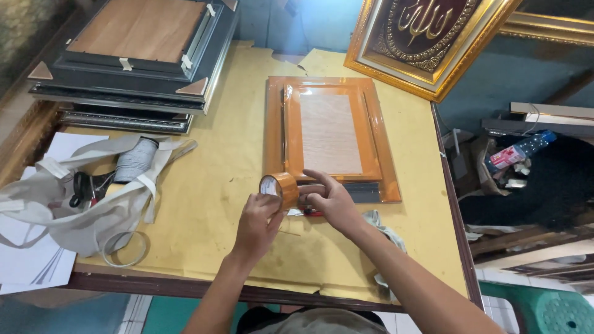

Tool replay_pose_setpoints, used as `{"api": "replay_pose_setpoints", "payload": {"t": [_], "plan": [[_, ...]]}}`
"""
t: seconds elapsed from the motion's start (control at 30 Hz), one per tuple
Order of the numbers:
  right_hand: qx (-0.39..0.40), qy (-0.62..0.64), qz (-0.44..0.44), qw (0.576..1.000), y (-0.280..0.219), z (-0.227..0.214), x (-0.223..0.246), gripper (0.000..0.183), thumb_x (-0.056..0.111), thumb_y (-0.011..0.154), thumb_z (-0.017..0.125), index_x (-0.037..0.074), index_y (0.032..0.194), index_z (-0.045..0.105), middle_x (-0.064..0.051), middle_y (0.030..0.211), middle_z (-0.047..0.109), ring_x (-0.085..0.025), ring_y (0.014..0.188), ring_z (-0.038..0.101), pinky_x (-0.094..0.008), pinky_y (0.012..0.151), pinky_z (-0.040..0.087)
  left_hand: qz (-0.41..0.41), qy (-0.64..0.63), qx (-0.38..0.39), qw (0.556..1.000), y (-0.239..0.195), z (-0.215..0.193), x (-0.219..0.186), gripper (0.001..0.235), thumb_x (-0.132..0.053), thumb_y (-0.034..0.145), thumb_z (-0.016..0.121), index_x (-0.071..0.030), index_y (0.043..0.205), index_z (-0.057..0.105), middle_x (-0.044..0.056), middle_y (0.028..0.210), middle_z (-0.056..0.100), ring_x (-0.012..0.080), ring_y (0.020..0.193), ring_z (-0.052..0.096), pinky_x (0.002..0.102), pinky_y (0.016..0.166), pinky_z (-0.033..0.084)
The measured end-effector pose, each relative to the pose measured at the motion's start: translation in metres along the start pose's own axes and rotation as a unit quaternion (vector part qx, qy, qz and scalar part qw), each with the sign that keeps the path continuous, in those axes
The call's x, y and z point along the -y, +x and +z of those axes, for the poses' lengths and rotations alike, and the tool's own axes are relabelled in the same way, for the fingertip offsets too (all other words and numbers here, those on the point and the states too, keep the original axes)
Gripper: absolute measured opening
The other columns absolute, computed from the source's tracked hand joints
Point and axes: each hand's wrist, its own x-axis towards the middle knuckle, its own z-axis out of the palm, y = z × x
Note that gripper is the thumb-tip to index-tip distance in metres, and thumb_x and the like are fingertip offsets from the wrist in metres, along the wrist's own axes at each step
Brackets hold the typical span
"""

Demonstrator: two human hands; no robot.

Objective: Applying adhesive tape to the back of a picture frame, cutting it to size with a knife, and smoothing it with a cloth.

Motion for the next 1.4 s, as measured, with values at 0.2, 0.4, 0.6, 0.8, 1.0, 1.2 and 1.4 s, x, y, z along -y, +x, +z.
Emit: {"api": "replay_pose_setpoints", "payload": {"t": [0.2,0.4,0.6,0.8,1.0,1.2,1.4], "plan": [[-0.078,0.003,0.028,0.997,0.001,0.013,0.006,0.052,0.004,0.071,0.056,0.013,0.122,0.052,-0.017,0.075,0.067,-0.015,0.063,0.065,-0.023,0.057,0.055,-0.015,0.081,0.0,0.997,0.0,-0.001,-0.002,0.002,-0.018,0.074,0.061,-0.017,0.073,0.061,-0.004,0.078,0.059,0.0203,0.084,0.051,0.034,0.069,0.044],[-0.091,0.066,0.049,0.992,0.0,0.01,0.002,0.051,0.003,0.073,0.059,0.002,0.122,0.048,-0.019,0.094,0.065,-0.018,0.071,0.066,-0.024,0.06,0.056,-0.008,0.109,0.002,0.994,0.003,0.002,-0.002,0.007,-0.02,0.078,0.057,-0.02,0.075,0.063,-0.005,0.078,0.058,0.0179,0.084,0.05,0.031,0.068,0.043],[-0.141,-0.096,0.042,0.984,-0.002,0.012,0.012,0.05,0.019,0.067,0.069,0.016,0.116,0.058,-0.004,0.085,0.069,-0.011,0.073,0.065,-0.023,0.066,0.056,0.023,0.122,0.003,0.992,0.011,0.0,-0.006,0.006,-0.019,0.077,0.057,-0.02,0.073,0.062,-0.006,0.077,0.057,0.0173,0.084,0.049,0.031,0.067,0.043],[-0.196,-0.23,-0.011,0.953,0.004,0.007,-0.003,0.034,0.025,0.063,0.069,0.03,0.097,0.065,0.011,0.071,0.068,-0.001,0.064,0.06,-0.015,0.062,0.048,0.036,0.14,0.012,0.989,0.015,0.012,0.001,0.003,-0.022,0.077,0.057,-0.023,0.075,0.06,-0.008,0.076,0.055,0.0156,0.086,0.049,0.031,0.068,0.042],[-0.159,-0.288,-0.049,0.943,0.004,0.003,-0.015,0.024,0.017,0.075,0.061,0.02,0.099,0.061,0.002,0.081,0.067,-0.022,0.086,0.06,-0.036,0.077,0.048,-0.06,0.084,0.151,0.983,0.018,0.026,0.006,0.013,-0.033,0.078,0.057,-0.021,0.075,0.053,-0.003,0.075,0.055,0.0213,0.083,0.052,0.037,0.071,0.044],[-0.111,-0.242,0.084,0.96,0.012,-0.02,-0.028,0.035,0.023,0.078,0.056,0.02,0.112,0.059,-0.001,0.094,0.066,-0.02,0.096,0.059,-0.038,0.086,0.045,-0.108,0.052,0.206,0.971,0.031,0.023,-0.012,0.013,-0.03,0.074,0.062,-0.018,0.075,0.056,0.003,0.07,0.057,0.0256,0.08,0.057,0.039,0.071,0.047],[-0.114,-0.137,0.089,0.98,0.004,-0.027,-0.018,0.024,0.028,0.074,0.065,0.013,0.092,0.068,-0.002,0.074,0.068,-0.011,0.072,0.059,-0.025,0.066,0.044,-0.042,0.089,0.228,0.969,0.04,0.011,-0.034,0.013,-0.026,0.076,0.056,-0.016,0.084,0.056,0.004,0.084,0.058,0.0254,0.09,0.053,0.038,0.075,0.044]]}}
